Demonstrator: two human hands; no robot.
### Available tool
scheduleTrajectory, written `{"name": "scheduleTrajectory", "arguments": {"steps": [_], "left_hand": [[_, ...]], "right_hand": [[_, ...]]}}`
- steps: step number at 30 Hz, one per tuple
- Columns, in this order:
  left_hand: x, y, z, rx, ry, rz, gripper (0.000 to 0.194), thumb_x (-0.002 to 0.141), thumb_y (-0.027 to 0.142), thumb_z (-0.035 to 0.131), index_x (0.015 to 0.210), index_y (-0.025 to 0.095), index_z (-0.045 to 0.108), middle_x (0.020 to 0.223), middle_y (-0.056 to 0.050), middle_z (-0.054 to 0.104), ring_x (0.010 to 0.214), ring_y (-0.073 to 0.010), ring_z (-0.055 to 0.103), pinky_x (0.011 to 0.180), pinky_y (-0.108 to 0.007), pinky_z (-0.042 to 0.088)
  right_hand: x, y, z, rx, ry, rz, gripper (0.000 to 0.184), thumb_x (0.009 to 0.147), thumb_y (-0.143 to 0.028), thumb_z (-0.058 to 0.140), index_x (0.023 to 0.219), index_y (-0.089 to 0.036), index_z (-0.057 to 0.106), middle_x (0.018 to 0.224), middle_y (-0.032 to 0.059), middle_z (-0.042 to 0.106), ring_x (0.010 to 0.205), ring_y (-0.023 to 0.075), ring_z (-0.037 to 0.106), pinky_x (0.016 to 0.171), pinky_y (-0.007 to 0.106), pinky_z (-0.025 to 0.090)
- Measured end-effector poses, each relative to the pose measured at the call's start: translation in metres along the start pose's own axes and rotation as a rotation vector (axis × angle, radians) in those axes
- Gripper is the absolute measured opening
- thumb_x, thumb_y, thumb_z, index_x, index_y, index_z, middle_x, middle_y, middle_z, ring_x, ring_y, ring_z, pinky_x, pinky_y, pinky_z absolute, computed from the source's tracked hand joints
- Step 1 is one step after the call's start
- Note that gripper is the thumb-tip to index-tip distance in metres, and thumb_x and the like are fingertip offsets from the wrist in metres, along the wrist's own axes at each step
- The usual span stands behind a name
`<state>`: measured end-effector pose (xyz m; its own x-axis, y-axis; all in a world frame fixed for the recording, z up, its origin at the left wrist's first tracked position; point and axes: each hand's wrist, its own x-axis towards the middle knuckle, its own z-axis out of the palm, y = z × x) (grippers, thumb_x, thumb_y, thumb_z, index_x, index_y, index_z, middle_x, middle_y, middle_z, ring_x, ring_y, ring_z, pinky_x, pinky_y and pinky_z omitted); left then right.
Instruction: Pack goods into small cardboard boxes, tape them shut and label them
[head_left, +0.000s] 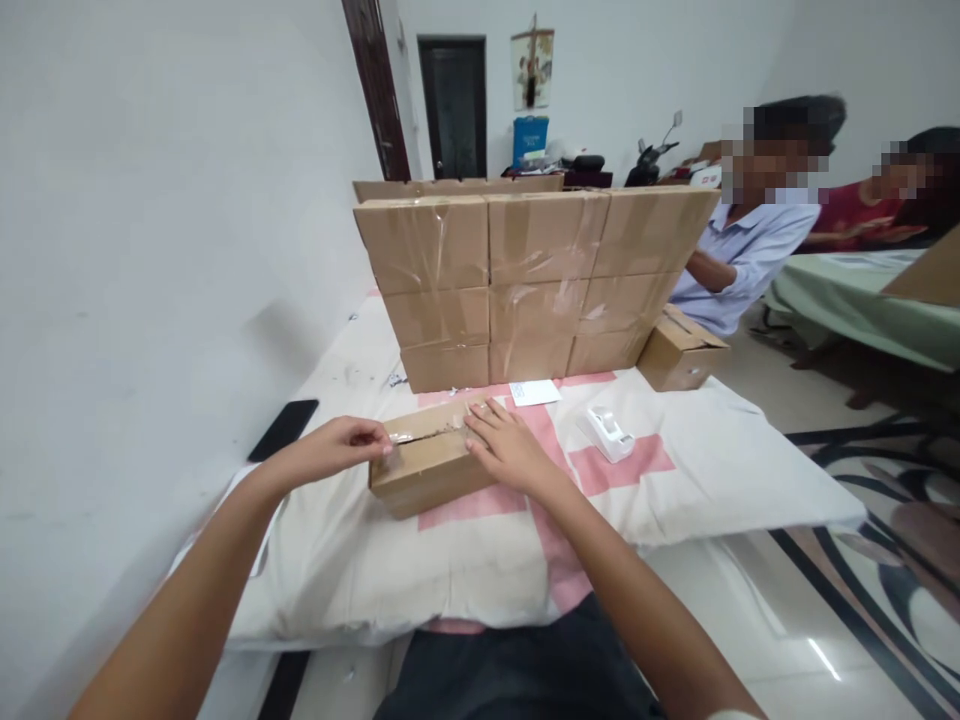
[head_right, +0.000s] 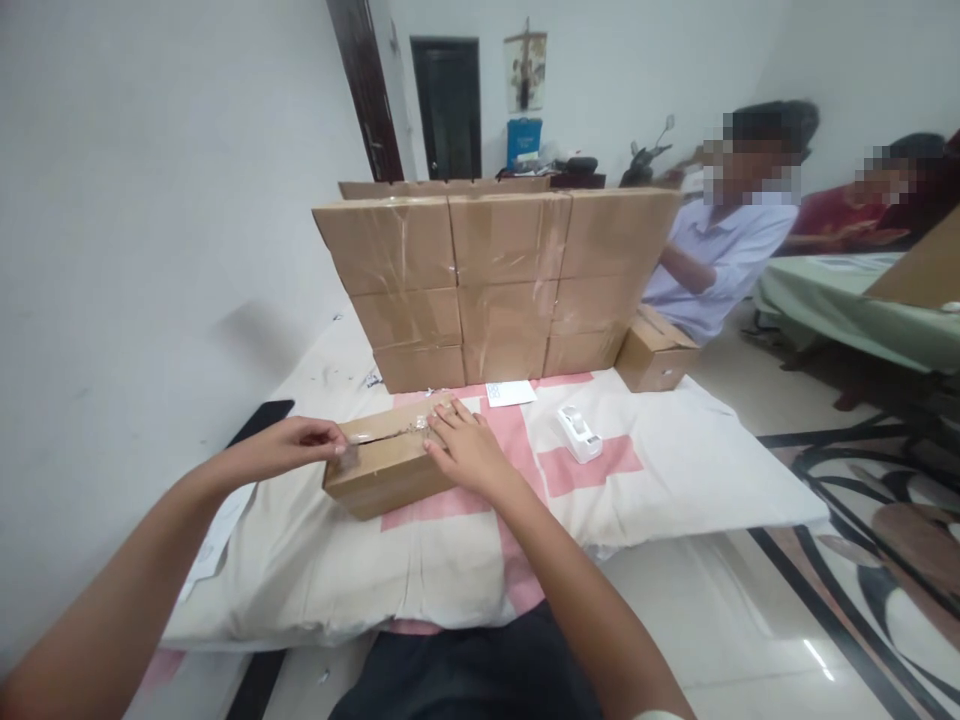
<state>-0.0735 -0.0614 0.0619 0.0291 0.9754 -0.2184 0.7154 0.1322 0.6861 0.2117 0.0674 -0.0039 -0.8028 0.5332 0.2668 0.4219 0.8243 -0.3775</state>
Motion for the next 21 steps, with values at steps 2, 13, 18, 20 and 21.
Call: {"name": "scheduleTrajectory", "arguments": {"steps": [2,13,18,20,21], "left_hand": [[0.007,-0.001,-0.002,0.018,0.014,-0.024,0.039,0.086,0.058,0.062,0.083,0.02,0.069,0.077,-0.001,0.06,0.071,-0.0153,0.049,0.064,-0.025,0.036],[0.014,-0.006,0.011,0.184,0.115,-0.086,0.034,0.078,0.054,0.068,0.091,0.022,0.07,0.074,0.0,0.054,0.07,-0.017,0.052,0.065,-0.027,0.038],[0.008,0.0,0.015,0.185,0.173,-0.073,0.031,0.084,0.05,0.06,0.09,0.022,0.071,0.076,-0.001,0.06,0.071,-0.0178,0.054,0.064,-0.027,0.039],[0.009,0.0,0.015,0.157,0.155,-0.075,0.031,0.085,0.049,0.059,0.087,0.021,0.071,0.071,0.0,0.056,0.066,-0.0161,0.049,0.061,-0.026,0.036],[0.009,-0.001,0.016,0.145,0.152,-0.075,0.031,0.085,0.049,0.058,0.086,0.021,0.071,0.07,0.0,0.055,0.066,-0.0156,0.048,0.06,-0.026,0.036]], "right_hand": [[0.001,0.002,0.002,0.009,0.006,-0.009,0.052,0.106,-0.042,0.04,0.15,-0.018,0.053,0.162,0.0088,0.043,0.156,0.031,0.025,0.122,0.053,0.031],[0.003,0.008,0.011,0.064,0.037,-0.018,0.051,0.105,-0.042,0.042,0.148,-0.018,0.055,0.163,0.0086,0.042,0.157,0.0317,0.024,0.122,0.054,0.031],[0.001,0.007,0.012,0.083,0.046,-0.006,0.051,0.105,-0.041,0.042,0.149,-0.02,0.054,0.163,0.0089,0.042,0.158,0.0314,0.023,0.121,0.056,0.032],[0.001,0.007,0.013,0.09,0.051,-0.008,0.051,0.104,-0.041,0.043,0.149,-0.02,0.054,0.163,0.0091,0.043,0.158,0.0311,0.022,0.122,0.056,0.031],[0.0,0.007,0.013,0.09,0.053,-0.007,0.051,0.104,-0.041,0.043,0.149,-0.02,0.054,0.163,0.009,0.043,0.158,0.031,0.022,0.122,0.056,0.031]]}}
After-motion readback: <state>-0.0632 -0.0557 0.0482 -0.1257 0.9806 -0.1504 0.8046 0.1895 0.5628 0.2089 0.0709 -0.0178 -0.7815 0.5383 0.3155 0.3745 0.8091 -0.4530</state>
